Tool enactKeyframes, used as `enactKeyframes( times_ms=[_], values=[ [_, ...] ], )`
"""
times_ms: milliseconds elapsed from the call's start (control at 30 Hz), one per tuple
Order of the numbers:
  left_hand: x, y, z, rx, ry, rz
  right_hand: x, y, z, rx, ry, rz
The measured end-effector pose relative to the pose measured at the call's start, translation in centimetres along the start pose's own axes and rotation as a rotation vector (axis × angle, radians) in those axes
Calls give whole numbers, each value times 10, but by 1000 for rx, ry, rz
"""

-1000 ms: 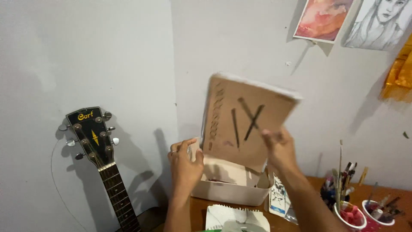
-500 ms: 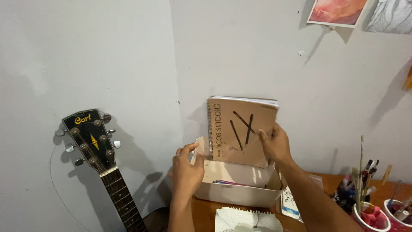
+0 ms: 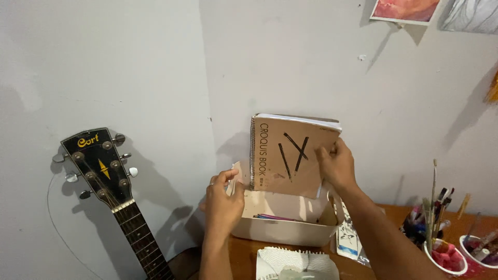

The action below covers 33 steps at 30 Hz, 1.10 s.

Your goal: Organizing various art supplies including notebooks, colored pencils, and brushes on a desk.

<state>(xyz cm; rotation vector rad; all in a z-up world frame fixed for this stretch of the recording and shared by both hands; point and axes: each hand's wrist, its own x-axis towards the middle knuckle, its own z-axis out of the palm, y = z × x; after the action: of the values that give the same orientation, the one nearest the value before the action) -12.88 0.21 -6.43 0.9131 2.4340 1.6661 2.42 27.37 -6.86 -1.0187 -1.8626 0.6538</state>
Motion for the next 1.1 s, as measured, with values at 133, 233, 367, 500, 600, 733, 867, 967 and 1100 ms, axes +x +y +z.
enactKeyframes(
  times_ms=[133, 233, 367, 500, 600, 733, 867, 967, 1100],
  values=[
    [-3, 8, -1, -29, -13, 23, -3, -14, -4, 498, -97, 19],
    [-1, 5, 3, -36, -34, 18, -12, -35, -8, 453, -116, 177],
    [2, -5, 11, -37, -23, 60, -4, -17, 2, 214, -82, 77],
    [-4, 16, 0, 3, -41, -4, -18, -57, -13, -201, -5, 98],
    [-3, 10, 2, -3, -39, -12, -22, -67, -20, -267, 11, 95],
    [4, -5, 10, -32, -42, 30, -21, -68, -26, -223, 46, 117],
    [0, -7, 12, -46, -58, 44, -19, -37, -23, -204, 71, 42],
    [-5, 8, 11, -40, -20, 87, -22, -24, -32, -96, 77, -16],
    [-17, 26, 17, 25, 0, 242, -46, 9, -57, 84, 83, -159]
  ],
)
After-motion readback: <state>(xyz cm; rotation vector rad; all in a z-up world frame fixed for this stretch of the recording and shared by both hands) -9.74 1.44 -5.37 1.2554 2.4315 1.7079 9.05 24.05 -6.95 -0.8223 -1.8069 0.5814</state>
